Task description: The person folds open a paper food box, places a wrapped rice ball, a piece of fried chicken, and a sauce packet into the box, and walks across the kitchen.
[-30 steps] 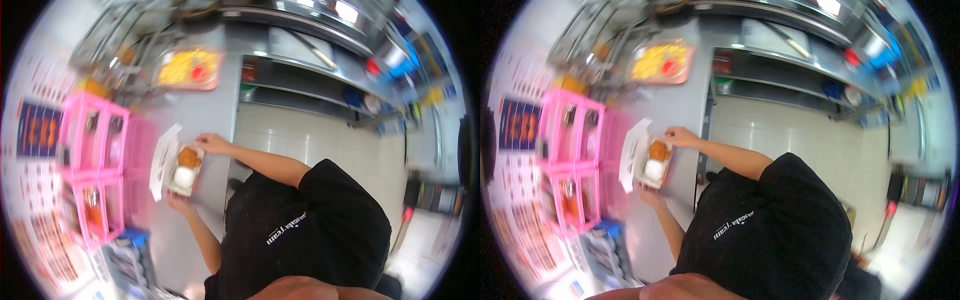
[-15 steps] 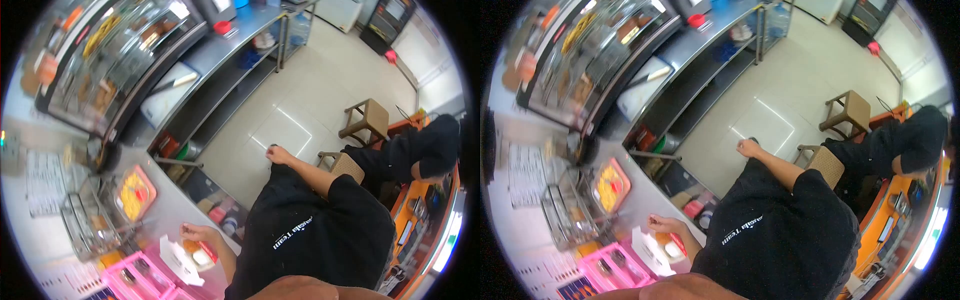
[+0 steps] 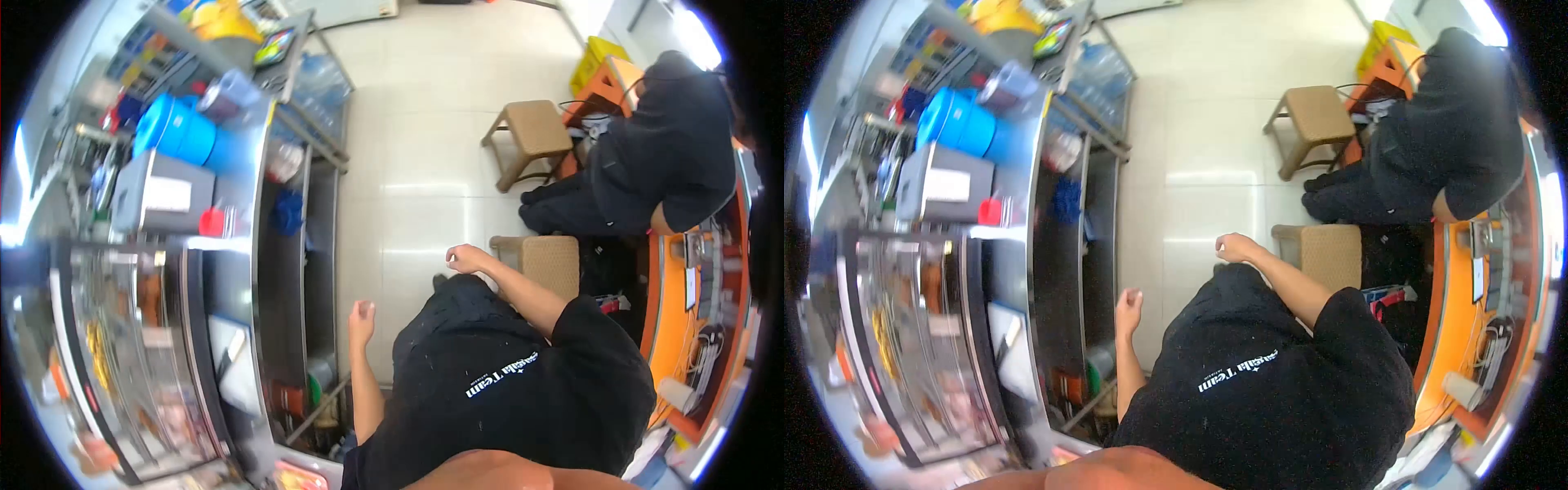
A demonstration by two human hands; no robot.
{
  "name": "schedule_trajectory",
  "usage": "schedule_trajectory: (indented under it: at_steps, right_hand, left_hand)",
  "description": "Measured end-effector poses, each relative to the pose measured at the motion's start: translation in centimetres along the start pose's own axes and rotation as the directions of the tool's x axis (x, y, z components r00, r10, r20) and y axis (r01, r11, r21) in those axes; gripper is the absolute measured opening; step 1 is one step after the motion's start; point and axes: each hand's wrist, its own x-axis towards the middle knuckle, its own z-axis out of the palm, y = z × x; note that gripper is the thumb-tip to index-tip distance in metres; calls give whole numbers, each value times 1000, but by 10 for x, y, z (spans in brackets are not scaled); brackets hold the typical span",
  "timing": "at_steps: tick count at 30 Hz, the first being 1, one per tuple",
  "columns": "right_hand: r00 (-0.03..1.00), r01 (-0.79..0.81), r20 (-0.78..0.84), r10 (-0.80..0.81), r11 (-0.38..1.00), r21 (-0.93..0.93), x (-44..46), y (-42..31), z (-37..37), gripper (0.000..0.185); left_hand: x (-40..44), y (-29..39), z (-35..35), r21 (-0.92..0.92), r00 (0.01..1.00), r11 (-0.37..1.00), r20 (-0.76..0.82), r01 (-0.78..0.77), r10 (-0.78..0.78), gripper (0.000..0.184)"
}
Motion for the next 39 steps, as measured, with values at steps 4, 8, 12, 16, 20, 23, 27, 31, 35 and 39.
schedule_trajectory:
  at_steps: [4,8,12,16,20,23,27,31,35,39]
  right_hand:
    - [987,25,-158,-6,993,119,50,8,-82,33]
    - [960,90,-277,-35,978,188,128,-12,-146,34]
    - [938,65,-347,1,982,178,197,-30,-223,34]
    - [890,-80,-427,158,978,194,278,18,-274,33]
    - [673,-220,-563,480,856,467,286,73,-274,28]
    - [550,-507,-193,812,508,696,280,103,-270,21]
    - [411,-641,-112,905,374,670,308,153,-302,26]
    - [377,-545,-188,907,381,747,386,192,-415,25]
    - [553,-553,-433,712,702,449,504,213,-561,25]
    - [738,-225,-549,392,910,347,606,188,-718,29]
  left_hand:
    - [85,-141,45,-50,940,962,230,269,-251,36]
    - [145,-170,37,271,863,940,404,205,-305,27]
    - [275,-111,-3,372,760,901,512,223,-400,21]
    - [446,-7,-33,276,755,906,504,320,-420,16]
    - [637,127,-51,174,817,921,424,350,-391,11]
    - [792,243,-28,116,896,982,405,146,-181,16]
    - [929,369,28,31,890,999,456,10,-23,20]
    - [1002,420,71,122,801,992,596,-20,-57,27]
    - [1046,457,112,314,649,910,757,-272,-67,27]
    - [1114,438,147,178,753,977,658,-116,-30,38]
